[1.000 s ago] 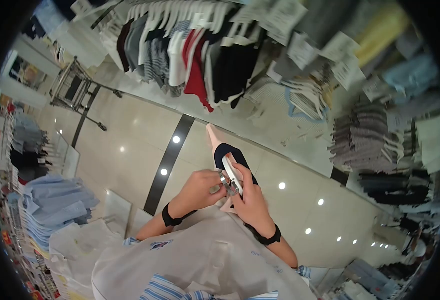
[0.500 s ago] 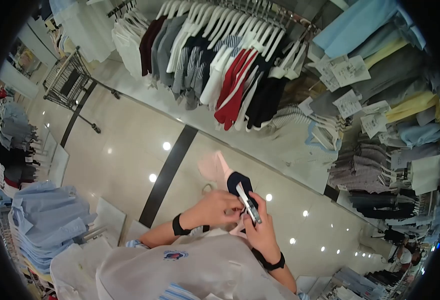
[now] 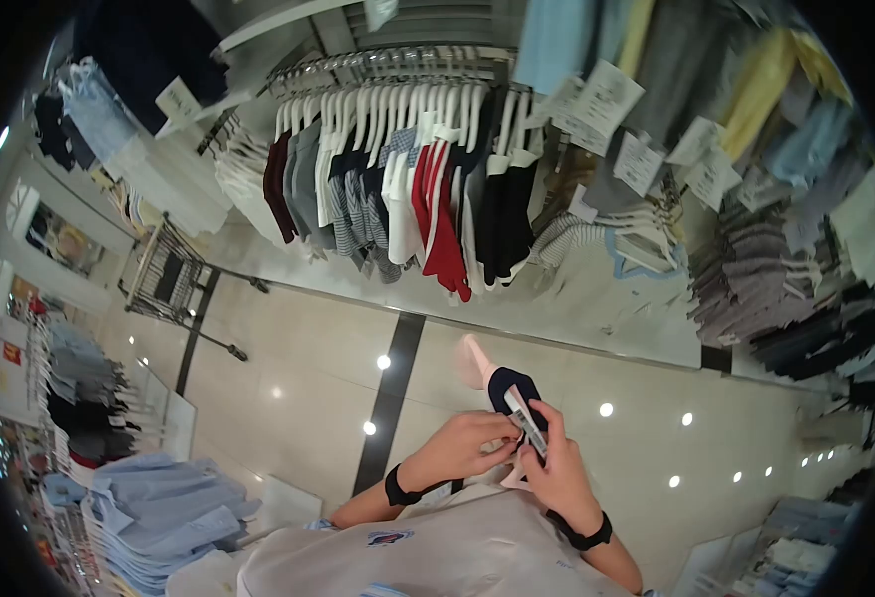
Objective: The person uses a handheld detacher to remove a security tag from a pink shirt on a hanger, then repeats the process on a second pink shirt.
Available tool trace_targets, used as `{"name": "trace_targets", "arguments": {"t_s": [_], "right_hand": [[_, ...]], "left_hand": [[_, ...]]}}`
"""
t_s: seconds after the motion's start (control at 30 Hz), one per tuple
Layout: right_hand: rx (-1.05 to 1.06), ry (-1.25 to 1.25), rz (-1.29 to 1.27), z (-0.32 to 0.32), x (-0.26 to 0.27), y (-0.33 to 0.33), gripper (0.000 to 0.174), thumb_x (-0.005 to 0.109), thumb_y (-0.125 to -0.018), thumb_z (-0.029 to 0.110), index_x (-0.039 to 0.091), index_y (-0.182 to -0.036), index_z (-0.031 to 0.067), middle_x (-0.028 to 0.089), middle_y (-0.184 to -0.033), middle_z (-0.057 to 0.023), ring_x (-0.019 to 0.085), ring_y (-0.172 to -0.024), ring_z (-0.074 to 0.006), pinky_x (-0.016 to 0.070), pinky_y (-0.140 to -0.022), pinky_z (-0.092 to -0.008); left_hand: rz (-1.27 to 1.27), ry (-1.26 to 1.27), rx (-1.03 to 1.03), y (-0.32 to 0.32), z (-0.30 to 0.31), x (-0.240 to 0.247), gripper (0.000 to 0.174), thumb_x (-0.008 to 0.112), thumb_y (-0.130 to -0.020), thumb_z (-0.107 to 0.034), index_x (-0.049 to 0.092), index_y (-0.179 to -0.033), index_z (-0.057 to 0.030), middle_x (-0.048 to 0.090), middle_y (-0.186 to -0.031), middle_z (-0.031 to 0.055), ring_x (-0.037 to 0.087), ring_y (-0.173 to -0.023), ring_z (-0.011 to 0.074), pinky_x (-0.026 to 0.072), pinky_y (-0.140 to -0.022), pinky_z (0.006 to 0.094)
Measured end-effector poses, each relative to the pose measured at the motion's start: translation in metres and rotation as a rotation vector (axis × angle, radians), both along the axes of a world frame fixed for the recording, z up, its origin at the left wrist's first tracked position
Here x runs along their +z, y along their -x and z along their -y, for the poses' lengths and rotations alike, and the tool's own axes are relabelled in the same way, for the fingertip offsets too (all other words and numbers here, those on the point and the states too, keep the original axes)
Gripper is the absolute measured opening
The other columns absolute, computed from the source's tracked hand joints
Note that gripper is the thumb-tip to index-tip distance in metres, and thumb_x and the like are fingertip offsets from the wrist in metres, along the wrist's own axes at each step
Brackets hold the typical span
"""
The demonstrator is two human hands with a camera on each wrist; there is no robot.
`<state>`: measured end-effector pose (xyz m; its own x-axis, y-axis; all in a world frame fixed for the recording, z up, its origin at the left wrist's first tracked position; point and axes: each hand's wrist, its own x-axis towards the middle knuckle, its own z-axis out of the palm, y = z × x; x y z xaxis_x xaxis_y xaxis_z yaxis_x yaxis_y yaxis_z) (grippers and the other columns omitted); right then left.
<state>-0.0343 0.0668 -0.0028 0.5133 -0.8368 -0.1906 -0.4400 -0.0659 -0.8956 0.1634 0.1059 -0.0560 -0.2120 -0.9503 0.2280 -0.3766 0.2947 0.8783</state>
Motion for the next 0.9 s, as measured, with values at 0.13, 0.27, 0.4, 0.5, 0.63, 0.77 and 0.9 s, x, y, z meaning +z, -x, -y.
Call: {"name": "trace_targets", "arguments": {"t_s": [0.13, 0.27, 0.4, 0.5, 0.63, 0.77, 0.9], "right_hand": [[-0.038, -0.015, 0.083, 0.005, -0.010, 0.052, 0.061, 0.058, -0.093, 0.004, 0.038, -0.150, 0.0086, 0.070, -0.086, -0.0194, 0.071, -0.071, -0.0332, 0.0520, -0.065, -0.0390], [-0.053, 0.019, 0.159, 0.016, -0.009, 0.125, 0.060, 0.060, -0.095, 0.006, 0.037, -0.150, 0.0075, 0.072, -0.090, -0.0202, 0.073, -0.076, -0.0347, 0.0531, -0.068, -0.0402], [-0.121, 0.003, 0.249, 0.015, -0.014, 0.210, 0.059, 0.063, -0.098, 0.011, 0.036, -0.149, 0.0067, 0.072, -0.092, -0.0204, 0.071, -0.074, -0.0313, 0.0519, -0.067, -0.0382], [-0.158, -0.082, 0.251, 0.016, -0.002, 0.265, 0.060, 0.062, -0.097, 0.010, 0.034, -0.150, 0.0064, 0.071, -0.090, -0.0202, 0.069, -0.071, -0.0292, 0.0509, -0.065, -0.0371], [-0.224, -0.085, 0.315, 0.015, -0.020, 0.317, 0.059, 0.058, -0.096, 0.004, 0.033, -0.150, 0.0063, 0.073, -0.094, -0.0121, 0.060, -0.070, -0.0130, 0.0454, -0.064, -0.0275], [-0.259, 0.011, 0.429, 0.018, -0.028, 0.339, 0.061, 0.056, -0.093, 0.002, 0.033, -0.149, 0.0064, 0.073, -0.094, -0.0204, 0.070, -0.070, -0.0284, 0.0517, -0.066, -0.0363], [-0.280, -0.008, 0.460, 0.025, -0.025, 0.347, 0.060, 0.054, -0.093, -0.002, 0.033, -0.149, 0.0076, 0.075, -0.097, -0.0189, 0.075, -0.084, -0.0301, 0.0546, -0.075, -0.0351]], "left_hand": [[0.048, -0.082, -0.117, 0.042, 0.016, 0.025, 0.021, 0.075, -0.088, -0.015, 0.070, -0.104, -0.0011, 0.073, -0.095, 0.0135, 0.070, -0.086, 0.0344, 0.0551, -0.077, 0.0424], [0.100, -0.102, -0.170, 0.110, 0.038, 0.025, 0.023, 0.079, -0.088, -0.018, 0.072, -0.101, -0.0002, 0.073, -0.092, 0.0141, 0.070, -0.086, 0.0353, 0.0547, -0.075, 0.0409], [0.107, -0.166, -0.258, 0.192, 0.058, 0.042, 0.019, 0.075, -0.089, -0.010, 0.072, -0.105, 0.0002, 0.074, -0.099, 0.0168, 0.070, -0.090, 0.0390, 0.0555, -0.080, 0.0419], [0.161, -0.095, -0.273, 0.248, 0.070, 0.045, 0.017, 0.075, -0.089, -0.010, 0.073, -0.101, 0.0004, 0.074, -0.095, 0.0162, 0.069, -0.086, 0.0383, 0.0555, -0.078, 0.0405], [0.172, -0.114, -0.223, 0.309, 0.075, 0.047, 0.016, 0.076, -0.086, -0.009, 0.072, -0.097, 0.0006, 0.073, -0.090, 0.0156, 0.069, -0.081, 0.0365, 0.0553, -0.074, 0.0398], [0.138, -0.112, -0.122, 0.341, 0.072, 0.040, 0.020, 0.080, -0.076, -0.005, 0.071, -0.094, -0.0020, 0.075, -0.090, 0.0121, 0.071, -0.080, 0.0308, 0.0553, -0.075, 0.0374], [0.217, -0.033, -0.047, 0.354, 0.072, 0.037, 0.021, 0.081, -0.076, -0.006, 0.070, -0.093, -0.0020, 0.073, -0.088, 0.0114, 0.070, -0.079, 0.0312, 0.0551, -0.073, 0.0385]]}}
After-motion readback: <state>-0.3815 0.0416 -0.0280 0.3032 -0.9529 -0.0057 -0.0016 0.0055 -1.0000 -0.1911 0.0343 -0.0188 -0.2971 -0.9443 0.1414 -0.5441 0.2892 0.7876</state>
